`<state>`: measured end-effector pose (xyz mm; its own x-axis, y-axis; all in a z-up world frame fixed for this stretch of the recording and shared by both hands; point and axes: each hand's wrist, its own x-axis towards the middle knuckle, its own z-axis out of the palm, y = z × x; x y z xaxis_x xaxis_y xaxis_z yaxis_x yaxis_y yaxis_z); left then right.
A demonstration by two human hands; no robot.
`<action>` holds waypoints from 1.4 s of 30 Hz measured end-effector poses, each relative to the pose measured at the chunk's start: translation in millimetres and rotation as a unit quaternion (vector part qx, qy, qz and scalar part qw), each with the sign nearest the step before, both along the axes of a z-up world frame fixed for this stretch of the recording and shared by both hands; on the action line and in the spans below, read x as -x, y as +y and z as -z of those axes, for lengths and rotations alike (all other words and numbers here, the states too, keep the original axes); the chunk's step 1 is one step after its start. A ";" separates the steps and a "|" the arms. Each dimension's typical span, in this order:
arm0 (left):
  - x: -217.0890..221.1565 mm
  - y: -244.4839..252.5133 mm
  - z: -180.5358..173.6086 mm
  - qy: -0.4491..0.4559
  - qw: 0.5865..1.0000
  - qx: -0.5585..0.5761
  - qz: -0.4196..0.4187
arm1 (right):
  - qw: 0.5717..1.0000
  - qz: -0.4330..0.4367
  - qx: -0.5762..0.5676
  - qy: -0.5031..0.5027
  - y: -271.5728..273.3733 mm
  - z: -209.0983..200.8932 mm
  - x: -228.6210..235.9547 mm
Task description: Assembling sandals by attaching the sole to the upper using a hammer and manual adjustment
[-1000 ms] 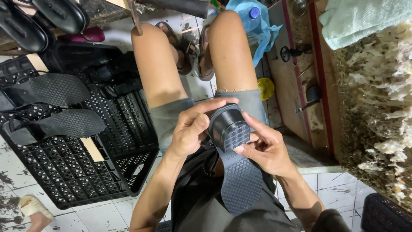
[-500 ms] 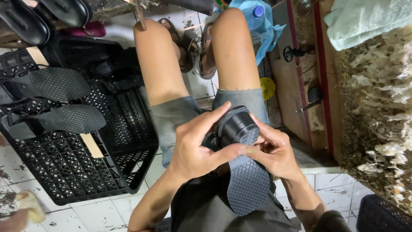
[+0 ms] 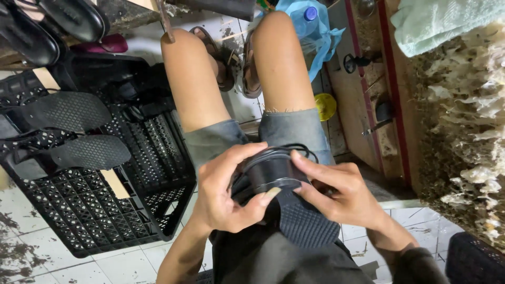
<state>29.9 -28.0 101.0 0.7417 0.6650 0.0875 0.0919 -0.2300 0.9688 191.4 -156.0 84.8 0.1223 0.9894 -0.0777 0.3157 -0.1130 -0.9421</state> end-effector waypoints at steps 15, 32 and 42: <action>31.9 -1.4 32.9 0.065 0.997 -0.041 -0.005 | 0.980 -0.188 0.028 -0.050 37.0 8.6 0.1; 50.7 -34.9 84.7 0.196 0.883 0.425 0.041 | 0.957 -0.021 0.180 0.225 20.5 40.2 -40.8; 24.0 -32.2 96.0 0.129 0.903 0.410 -0.029 | 0.988 0.017 0.027 0.148 20.6 58.2 -6.4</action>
<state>5.8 -60.3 5.0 0.6297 0.4657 -0.6218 0.3275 0.5667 0.7560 197.8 -135.4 26.6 0.1186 0.9787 -0.1675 0.0225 -0.1713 -0.9850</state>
